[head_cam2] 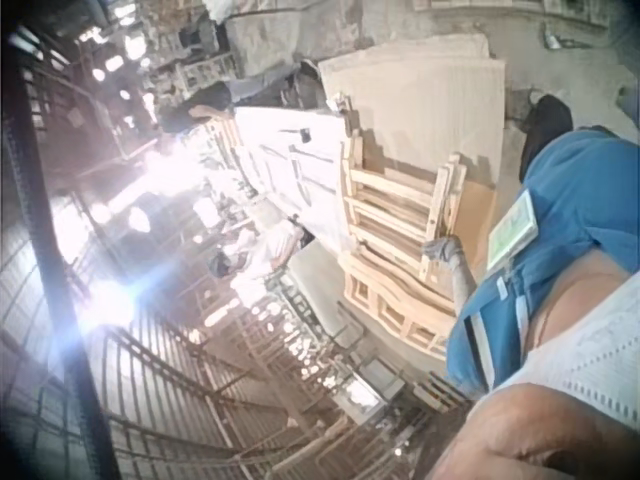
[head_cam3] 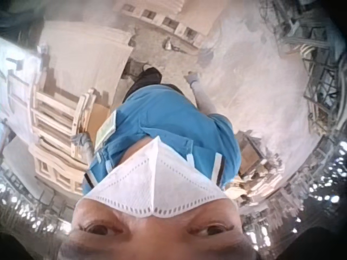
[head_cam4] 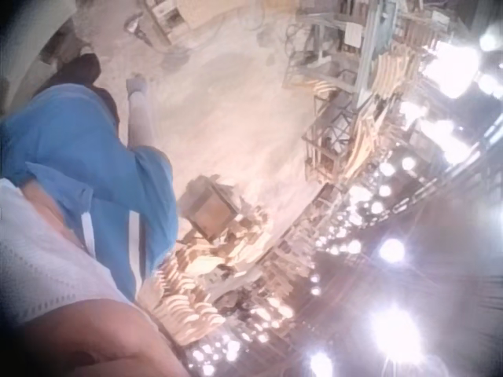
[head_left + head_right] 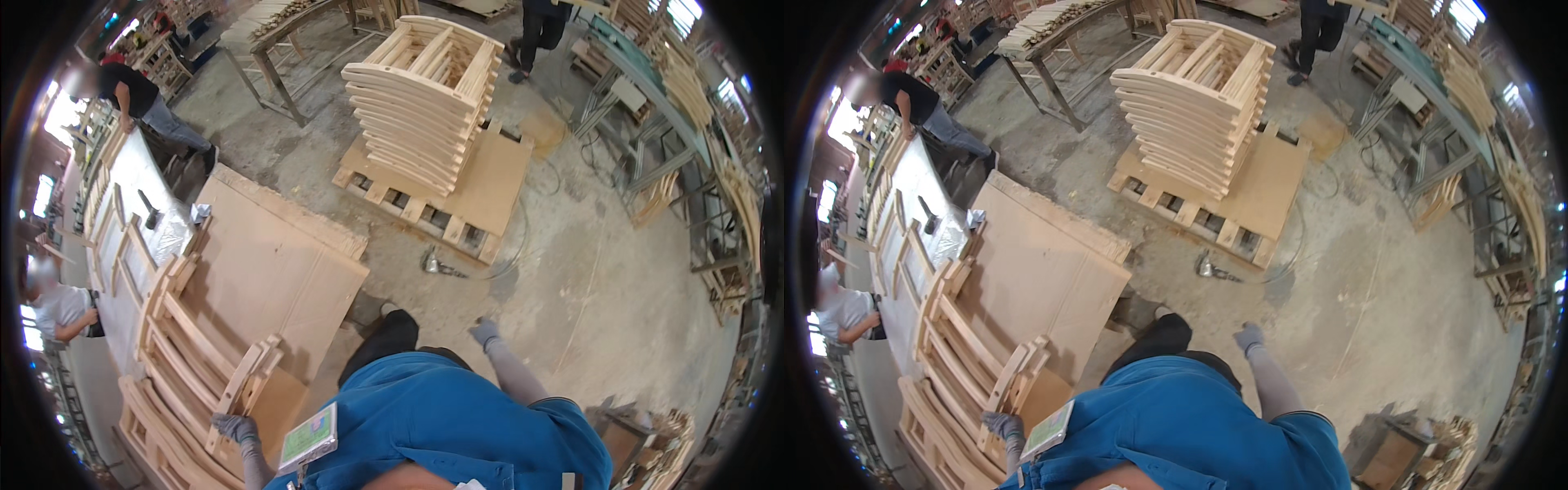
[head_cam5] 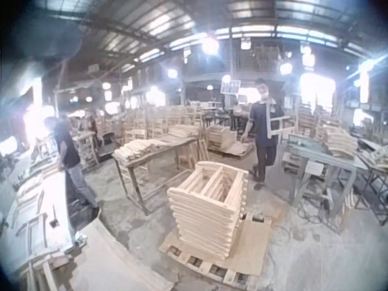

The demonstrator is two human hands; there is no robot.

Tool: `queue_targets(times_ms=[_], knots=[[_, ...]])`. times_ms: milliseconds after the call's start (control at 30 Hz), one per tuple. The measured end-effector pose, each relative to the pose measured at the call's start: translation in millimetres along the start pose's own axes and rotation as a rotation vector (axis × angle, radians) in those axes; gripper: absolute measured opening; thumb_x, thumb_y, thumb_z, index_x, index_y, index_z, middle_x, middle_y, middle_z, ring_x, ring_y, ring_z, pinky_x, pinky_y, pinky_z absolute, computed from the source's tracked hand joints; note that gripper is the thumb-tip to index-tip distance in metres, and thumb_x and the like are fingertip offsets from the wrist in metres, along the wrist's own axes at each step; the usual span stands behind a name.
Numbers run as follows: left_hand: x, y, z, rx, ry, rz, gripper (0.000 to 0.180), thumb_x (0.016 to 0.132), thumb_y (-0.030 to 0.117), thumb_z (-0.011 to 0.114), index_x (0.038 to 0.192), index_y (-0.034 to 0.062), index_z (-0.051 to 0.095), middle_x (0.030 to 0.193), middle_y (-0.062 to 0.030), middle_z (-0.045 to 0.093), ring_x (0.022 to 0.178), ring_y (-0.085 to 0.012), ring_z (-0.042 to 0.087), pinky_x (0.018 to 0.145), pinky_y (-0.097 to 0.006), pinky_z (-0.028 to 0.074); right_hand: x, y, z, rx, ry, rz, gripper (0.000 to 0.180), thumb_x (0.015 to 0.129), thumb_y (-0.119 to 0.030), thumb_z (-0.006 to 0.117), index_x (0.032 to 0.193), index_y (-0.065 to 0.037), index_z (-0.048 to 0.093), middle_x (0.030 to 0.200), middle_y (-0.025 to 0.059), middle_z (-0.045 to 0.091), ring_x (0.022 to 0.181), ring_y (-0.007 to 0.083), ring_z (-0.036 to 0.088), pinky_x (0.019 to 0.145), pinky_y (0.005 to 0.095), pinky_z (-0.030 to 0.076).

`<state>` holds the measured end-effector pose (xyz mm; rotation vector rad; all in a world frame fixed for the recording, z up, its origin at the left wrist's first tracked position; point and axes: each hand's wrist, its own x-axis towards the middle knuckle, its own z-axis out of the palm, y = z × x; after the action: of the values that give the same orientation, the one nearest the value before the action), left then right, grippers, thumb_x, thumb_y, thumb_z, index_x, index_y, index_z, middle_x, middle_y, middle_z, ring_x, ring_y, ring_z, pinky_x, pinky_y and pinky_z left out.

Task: The person handles unfinished wooden chair frames, repositions them on a workbench, and applies a liquid finish using a brush. They repeatedly dip the brush into a container and coat the chair surfaces, then place the finished frames aside.

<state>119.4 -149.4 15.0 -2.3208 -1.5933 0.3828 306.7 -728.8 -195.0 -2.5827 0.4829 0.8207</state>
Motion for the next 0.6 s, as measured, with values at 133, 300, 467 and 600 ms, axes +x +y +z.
queue_targets(times_ms=[133, 300, 467, 600], knots=[[10.6, 11.4, 1.6, 0.018, -0.116, -0.008, 0.081, 0.074, 0.012, 0.049, 0.133, -0.0176, 0.003, 0.141, -0.0324, 0.013, 0.134, -0.0414, 0.012, 0.111, -0.040, 0.010, 34.1, -28.4, -47.3, -0.011, -0.004, -0.109, 0.052, 0.068, -0.038, 0.067, 0.107, -0.004, 0.061, 0.107, 0.0197, 0.061, 0.101, 0.0338, 0.057, 0.090, 0.0359, 0.043], [20.0, 12.4, -16.9, 0.085, -0.349, -0.014, 0.066, 0.076, 0.002, 0.041, 0.133, -0.0159, 0.014, 0.140, -0.0304, 0.020, 0.133, -0.0388, 0.018, 0.111, -0.038, 0.014, 112.1, -46.4, -107.1, 0.078, 0.026, -0.095, 0.043, 0.072, -0.036, 0.064, 0.102, -0.005, 0.063, 0.105, 0.0174, 0.062, 0.097, 0.0318, 0.059, 0.085, 0.0356, 0.045], [37.7, 45.7, -49.9, -0.213, -0.147, 0.042, 0.053, 0.078, 0.003, 0.043, 0.129, -0.0091, 0.034, 0.135, -0.0254, 0.034, 0.128, -0.0353, 0.030, 0.108, -0.038, 0.023, 217.2, -114.8, -229.2, 0.066, 0.435, -0.288, 0.033, 0.079, -0.030, 0.064, 0.100, -0.005, 0.063, 0.093, 0.0095, 0.066, 0.078, 0.0236, 0.063, 0.066, 0.0311, 0.048], [49.5, 126.3, -73.3, -0.393, 0.063, 0.100, 0.054, 0.078, 0.005, 0.049, 0.129, -0.0058, 0.036, 0.135, -0.0235, 0.036, 0.126, -0.0357, 0.033, 0.106, -0.038, 0.026, 291.7, -222.2, -351.8, 1.134, 0.350, -0.381, 0.034, 0.079, -0.019, 0.064, 0.104, 0.003, 0.058, 0.093, 0.0078, 0.061, 0.079, 0.0129, 0.057, 0.066, 0.0262, 0.048]])
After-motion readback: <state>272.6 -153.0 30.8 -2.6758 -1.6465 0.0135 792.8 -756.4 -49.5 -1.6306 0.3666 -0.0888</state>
